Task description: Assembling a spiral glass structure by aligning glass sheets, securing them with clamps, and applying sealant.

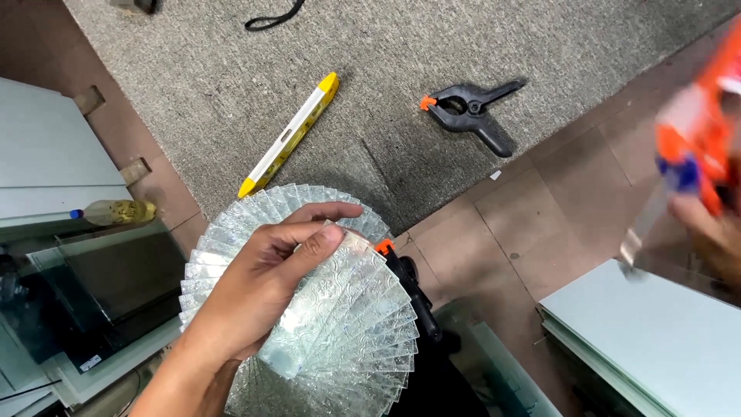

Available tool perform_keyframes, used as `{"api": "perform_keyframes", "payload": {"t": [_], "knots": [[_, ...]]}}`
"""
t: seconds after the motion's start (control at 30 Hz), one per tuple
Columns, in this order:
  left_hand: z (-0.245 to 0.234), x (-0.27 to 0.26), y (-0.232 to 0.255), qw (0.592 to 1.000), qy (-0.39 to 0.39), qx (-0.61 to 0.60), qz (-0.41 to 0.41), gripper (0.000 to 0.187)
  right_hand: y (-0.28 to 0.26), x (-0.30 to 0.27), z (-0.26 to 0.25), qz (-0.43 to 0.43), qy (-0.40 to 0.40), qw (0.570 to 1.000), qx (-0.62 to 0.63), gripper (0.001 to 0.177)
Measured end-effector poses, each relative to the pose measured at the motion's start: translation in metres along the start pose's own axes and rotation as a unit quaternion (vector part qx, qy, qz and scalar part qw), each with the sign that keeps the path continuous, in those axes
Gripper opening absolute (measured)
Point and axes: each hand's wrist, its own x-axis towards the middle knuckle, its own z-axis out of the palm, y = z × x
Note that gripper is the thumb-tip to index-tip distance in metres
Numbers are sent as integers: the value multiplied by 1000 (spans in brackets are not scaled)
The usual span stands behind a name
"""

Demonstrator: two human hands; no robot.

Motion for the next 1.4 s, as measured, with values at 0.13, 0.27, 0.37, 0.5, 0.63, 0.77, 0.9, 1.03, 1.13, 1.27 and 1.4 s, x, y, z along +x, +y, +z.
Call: {"api": "perform_keyframes", "payload": {"t": [0.13,0.27,0.37,0.5,0.63,0.77,0.9,1.03,1.13,1.27,1.4], "knots": [[1,0,2,1000,3,-8,-11,28,-70,107,44,-70,-36,976,-201,52],[2,0,5,1000,1,1,-17,29,-166,132,53,-28,-72,990,-121,100],[1,0,3,1000,5,-3,-13,30,-232,118,47,-210,85,971,-78,62],[1,-1,7,999,-2,31,-17,33,-328,75,45,69,-154,968,186,18],[0,-1,2,1000,-3,28,-3,31,-369,34,60,113,-368,881,275,37],[2,0,5,999,-7,44,-10,35,-384,13,71,127,-394,838,355,40],[2,0,3,1000,-9,30,1,34,-389,7,75,144,-415,823,359,39],[2,1,4,1000,-2,26,-12,31,-390,4,76,135,-422,808,388,45],[1,2,1,999,-9,43,5,32,-392,7,71,155,-435,801,380,41],[3,3,7,998,-19,59,-3,31,-392,8,68,127,-444,801,380,35],[2,4,6,998,-21,58,-14,25,-389,7,70,133,-445,787,406,29]]}}
